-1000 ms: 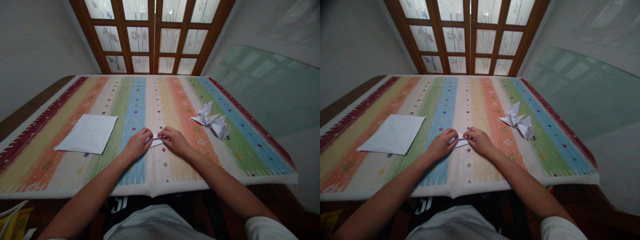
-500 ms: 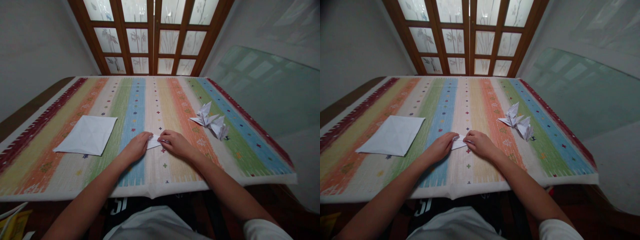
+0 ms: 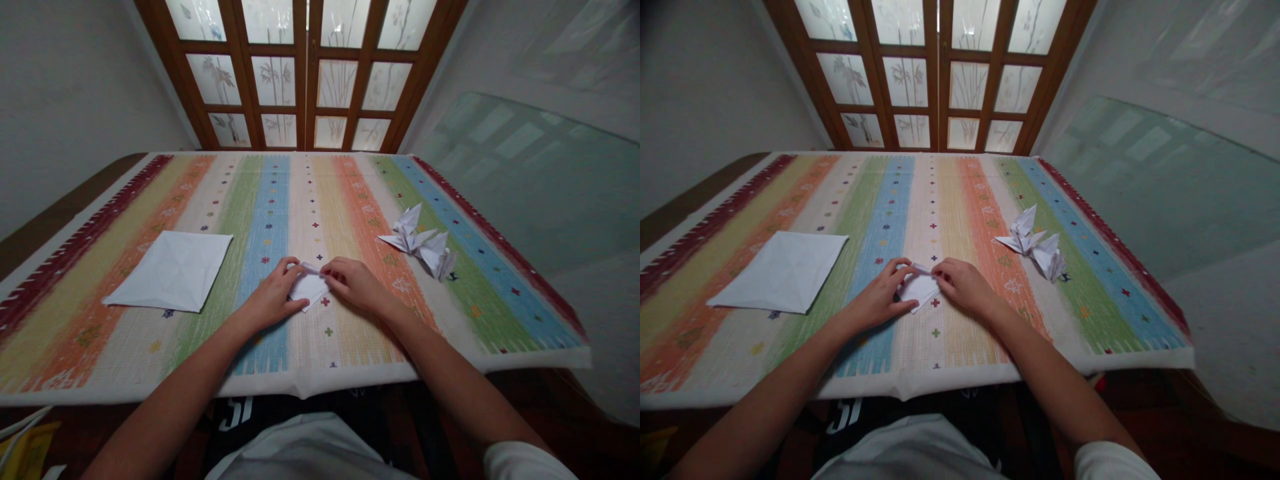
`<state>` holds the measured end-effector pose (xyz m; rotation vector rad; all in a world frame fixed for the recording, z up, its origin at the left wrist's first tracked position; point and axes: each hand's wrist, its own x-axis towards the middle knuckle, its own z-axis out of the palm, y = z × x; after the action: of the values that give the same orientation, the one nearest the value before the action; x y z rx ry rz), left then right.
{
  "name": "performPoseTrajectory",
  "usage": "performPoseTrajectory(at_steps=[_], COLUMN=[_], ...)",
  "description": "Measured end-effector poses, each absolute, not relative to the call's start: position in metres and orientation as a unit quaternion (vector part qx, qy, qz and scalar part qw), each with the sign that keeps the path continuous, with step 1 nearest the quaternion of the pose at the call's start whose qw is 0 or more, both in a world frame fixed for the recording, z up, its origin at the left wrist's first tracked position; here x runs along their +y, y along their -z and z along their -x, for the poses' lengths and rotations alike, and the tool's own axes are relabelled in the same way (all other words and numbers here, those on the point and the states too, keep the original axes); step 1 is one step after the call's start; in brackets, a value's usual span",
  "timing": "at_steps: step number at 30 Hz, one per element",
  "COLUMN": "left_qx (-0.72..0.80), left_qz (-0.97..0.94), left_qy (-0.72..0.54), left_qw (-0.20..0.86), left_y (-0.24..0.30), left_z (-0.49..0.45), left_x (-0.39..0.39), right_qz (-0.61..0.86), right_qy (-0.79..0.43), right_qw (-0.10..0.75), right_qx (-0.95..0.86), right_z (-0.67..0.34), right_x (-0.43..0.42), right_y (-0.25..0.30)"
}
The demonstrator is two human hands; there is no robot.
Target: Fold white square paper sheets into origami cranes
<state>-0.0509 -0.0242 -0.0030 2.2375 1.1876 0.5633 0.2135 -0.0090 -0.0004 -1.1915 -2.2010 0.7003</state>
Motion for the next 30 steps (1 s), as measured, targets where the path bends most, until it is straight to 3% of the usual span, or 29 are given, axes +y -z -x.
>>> performPoseTrajectory(at_steps=[14,24,30], left_qx=[0.433,0.447,0.454], left_qz=[-0.845,-0.833,-0.824], left_qy=[-0.201,-0.247,-0.265], left_qw=[0.239,0.212,0.212], left_y=[0.010,0.012,0.011], left_z=[0.052,0.050,0.047], left_x=[-0.022,-0.021,-0.021], right_qz=[0.490,0.453,0.395], right_qy=[-0.330,-0.570,-0.645], right_qw=[0.336,0.450,0.365], right_qx=[-0.734,-0.517,-0.542], right_z=[-0.200,-0.193,-0.186], right_x=[-0.004,0.004,-0.003], right_y=[-0.001,0.006,0.010])
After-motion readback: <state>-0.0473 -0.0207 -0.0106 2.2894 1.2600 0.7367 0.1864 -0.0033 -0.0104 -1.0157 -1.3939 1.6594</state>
